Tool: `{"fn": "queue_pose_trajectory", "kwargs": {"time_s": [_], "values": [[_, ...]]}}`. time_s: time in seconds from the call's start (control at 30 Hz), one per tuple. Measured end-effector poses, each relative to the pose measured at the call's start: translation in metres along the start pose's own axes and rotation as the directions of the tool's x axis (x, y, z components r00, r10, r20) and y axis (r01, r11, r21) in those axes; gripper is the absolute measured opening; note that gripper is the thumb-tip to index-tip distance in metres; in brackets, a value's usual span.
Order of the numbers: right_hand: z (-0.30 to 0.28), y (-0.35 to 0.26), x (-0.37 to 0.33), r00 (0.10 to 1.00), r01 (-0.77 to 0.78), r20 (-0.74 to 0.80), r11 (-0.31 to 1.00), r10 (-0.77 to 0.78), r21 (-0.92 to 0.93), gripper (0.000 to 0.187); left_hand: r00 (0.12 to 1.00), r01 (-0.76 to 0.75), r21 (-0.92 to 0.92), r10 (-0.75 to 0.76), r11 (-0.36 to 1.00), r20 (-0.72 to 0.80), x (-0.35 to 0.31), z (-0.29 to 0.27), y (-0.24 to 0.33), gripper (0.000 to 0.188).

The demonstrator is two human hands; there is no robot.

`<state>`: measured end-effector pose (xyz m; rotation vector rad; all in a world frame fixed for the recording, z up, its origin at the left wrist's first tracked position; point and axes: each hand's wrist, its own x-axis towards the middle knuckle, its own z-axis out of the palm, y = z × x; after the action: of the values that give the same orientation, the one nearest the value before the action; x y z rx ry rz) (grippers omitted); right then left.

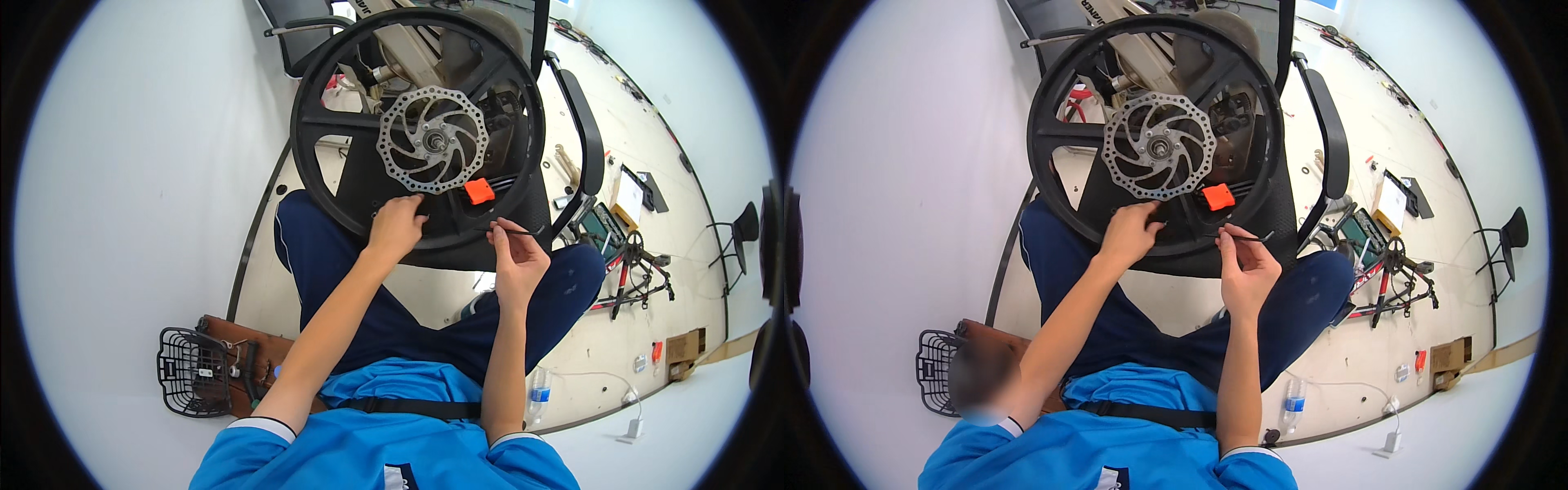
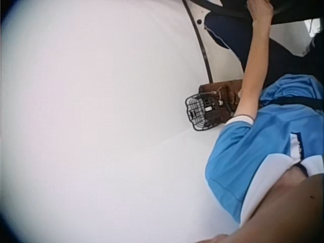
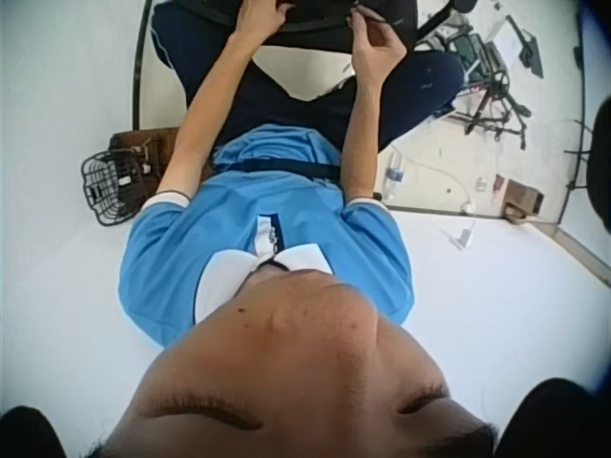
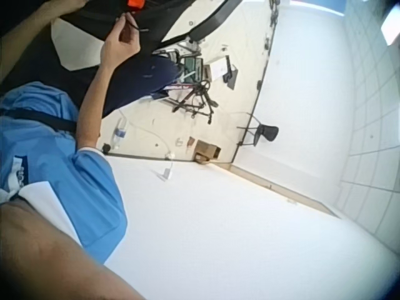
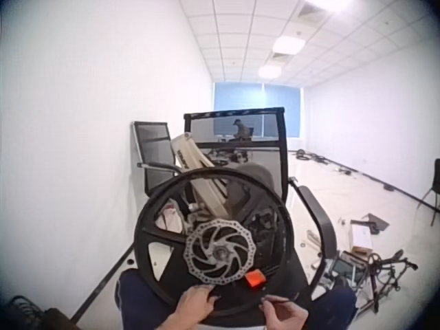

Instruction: The person sits on the floor and assembles a bicycle wheel by attaching a brake disc to the hub. They insert and tighten multiple small screws into the disc using their fingers.

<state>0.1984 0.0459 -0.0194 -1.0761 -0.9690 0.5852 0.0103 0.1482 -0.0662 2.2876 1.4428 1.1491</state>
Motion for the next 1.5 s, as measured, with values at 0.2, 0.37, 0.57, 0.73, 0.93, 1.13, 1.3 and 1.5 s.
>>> {"fn": "queue_pose_trajectory", "kwargs": {"time_s": [0.2, 0.37, 0.57, 0.73, 0.93, 1.13, 1.3, 1.5], "values": [[0.015, -0.011, 0.006, 0.999, 0.039, -0.026, 0.999, -0.038, 0.038, 0.013, 0.995, 0.007, -0.295, -0.035, 0.955, -0.089, -0.018, -0.078, 0.040, 0.021], [0.057, -0.035, 0.018, 0.978, 0.204, 0.023, 0.973, -0.207, 0.109, 0.014, 0.941, -0.208, -0.205, 0.138, 0.956, -0.310, 0.010, -0.102, 0.066, 0.019], [0.092, -0.025, 0.040, 0.952, 0.304, 0.031, 0.951, -0.306, 0.049, 0.012, 0.920, -0.289, -0.124, 0.239, 0.949, -0.310, 0.044, -0.083, 0.047, 0.023], [0.098, -0.022, 0.042, 0.904, 0.428, 0.070, 0.897, -0.422, -0.108, 0.013, 0.909, -0.300, -0.072, 0.262, 0.951, -0.325, 0.050, -0.079, 0.047, 0.021], [0.096, -0.023, 0.040, 0.847, 0.531, 0.087, 0.825, -0.525, -0.192, 0.014, 0.901, -0.312, -0.034, 0.285, 0.949, -0.326, 0.052, -0.079, 0.049, 0.019], [0.098, -0.022, 0.039, 0.741, 0.672, 0.206, 0.702, -0.639, -0.235, 0.024, 0.906, -0.308, -0.014, 0.288, 0.951, -0.311, 0.051, -0.081, 0.052, 0.021], [0.095, -0.033, 0.044, 0.763, 0.636, 0.307, 0.744, -0.568, -0.203, 0.038, 0.877, -0.375, -0.133, 0.305, 0.917, -0.372, 0.054, -0.077, 0.045, 0.023], [0.100, -0.028, 0.042, 0.833, 0.552, 0.121, 0.827, -0.540, -0.106, 0.025, 0.839, -0.366, -0.113, 0.276, 0.924, -0.468, 0.056, -0.065, 0.047, 0.012]]}}
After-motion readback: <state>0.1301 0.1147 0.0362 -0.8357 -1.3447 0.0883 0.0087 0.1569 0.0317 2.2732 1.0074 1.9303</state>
